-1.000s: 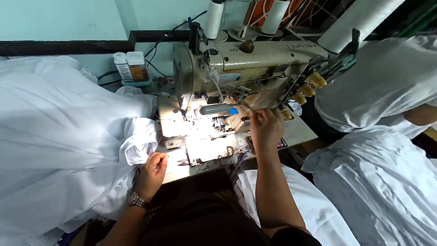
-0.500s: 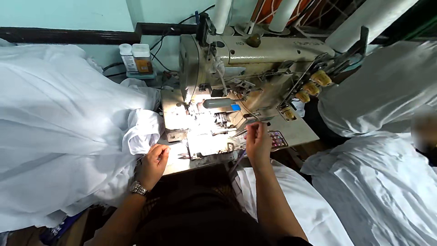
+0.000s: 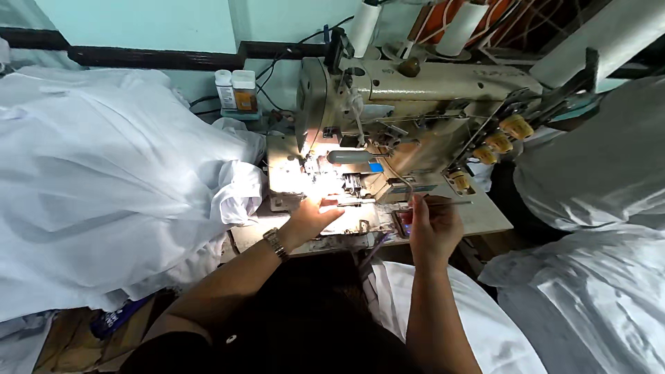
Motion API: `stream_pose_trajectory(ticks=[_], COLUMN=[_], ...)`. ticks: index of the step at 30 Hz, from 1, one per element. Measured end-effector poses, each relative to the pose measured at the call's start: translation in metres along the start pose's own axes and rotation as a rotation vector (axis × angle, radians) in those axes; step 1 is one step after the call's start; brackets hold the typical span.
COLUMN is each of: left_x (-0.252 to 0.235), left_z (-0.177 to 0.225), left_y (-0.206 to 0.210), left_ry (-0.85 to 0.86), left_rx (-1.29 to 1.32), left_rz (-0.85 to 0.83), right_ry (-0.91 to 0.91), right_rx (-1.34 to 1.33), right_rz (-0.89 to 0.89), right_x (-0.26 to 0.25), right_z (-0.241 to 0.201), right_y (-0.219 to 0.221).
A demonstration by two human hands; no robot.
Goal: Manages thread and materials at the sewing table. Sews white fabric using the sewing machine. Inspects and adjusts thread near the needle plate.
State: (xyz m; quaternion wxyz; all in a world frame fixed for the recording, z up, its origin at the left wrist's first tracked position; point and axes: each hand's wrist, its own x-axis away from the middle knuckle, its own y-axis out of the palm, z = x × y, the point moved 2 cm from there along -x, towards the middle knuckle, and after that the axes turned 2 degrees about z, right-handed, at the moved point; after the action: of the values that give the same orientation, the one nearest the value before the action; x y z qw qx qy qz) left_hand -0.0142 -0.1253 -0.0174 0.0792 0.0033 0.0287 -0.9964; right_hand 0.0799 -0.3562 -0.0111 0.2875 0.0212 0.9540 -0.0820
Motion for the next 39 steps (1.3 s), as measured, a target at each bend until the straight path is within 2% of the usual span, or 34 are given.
stream_pose_trajectory(ticks=[4,6,12,18,23,30,32,34,39], left_x=[-0.022,-0.025,-0.023,-0.022,-0.022,-0.017,-0.013,-0.009,0.002], left_z=[-0.007,-0.006,0.002,-0.005,-0.007,-0.009,-0.009,-0.008,-0.011], left_y=[0.015,0.019,0.021,0.026,0.026,0.025,0.026,0.03,0.039], left_ry=[-0.086,-0.116,-0.087,-0.087,-0.077,-0.057,-0.041,0.046,0.162], left_rx=[0.064,0.127,0.101,0.223,0.242,0.308,0.249,0.164,0.009], left_rz=[0.136,0.125,0.197,0.262,0.301,0.278,0.266,0.237,0.065], right_ry=[0.04,0.066,0.096,0.173,0.13,0.091,0.099,0.086,0.023], right_rx=[-0.099,-0.144,-0.286,-0.267,-0.22,-0.213,-0.187,-0.182,-0.189], right_rz=[0.037,0.024,0.019,-0.027,-0.036,-0.018,-0.007,0.016,0.059], right_x=[0.008,0.01,0.008,0.001,0.003,0.005,0.004,0.004,0.002], right_z=[0.0,0.002,0.01,0.012,0.015,0.017,0.015,0.013,0.011], right_y=[-0.004,-0.002,0.006,0.023,0.027,0.029,0.03,0.03,0.026])
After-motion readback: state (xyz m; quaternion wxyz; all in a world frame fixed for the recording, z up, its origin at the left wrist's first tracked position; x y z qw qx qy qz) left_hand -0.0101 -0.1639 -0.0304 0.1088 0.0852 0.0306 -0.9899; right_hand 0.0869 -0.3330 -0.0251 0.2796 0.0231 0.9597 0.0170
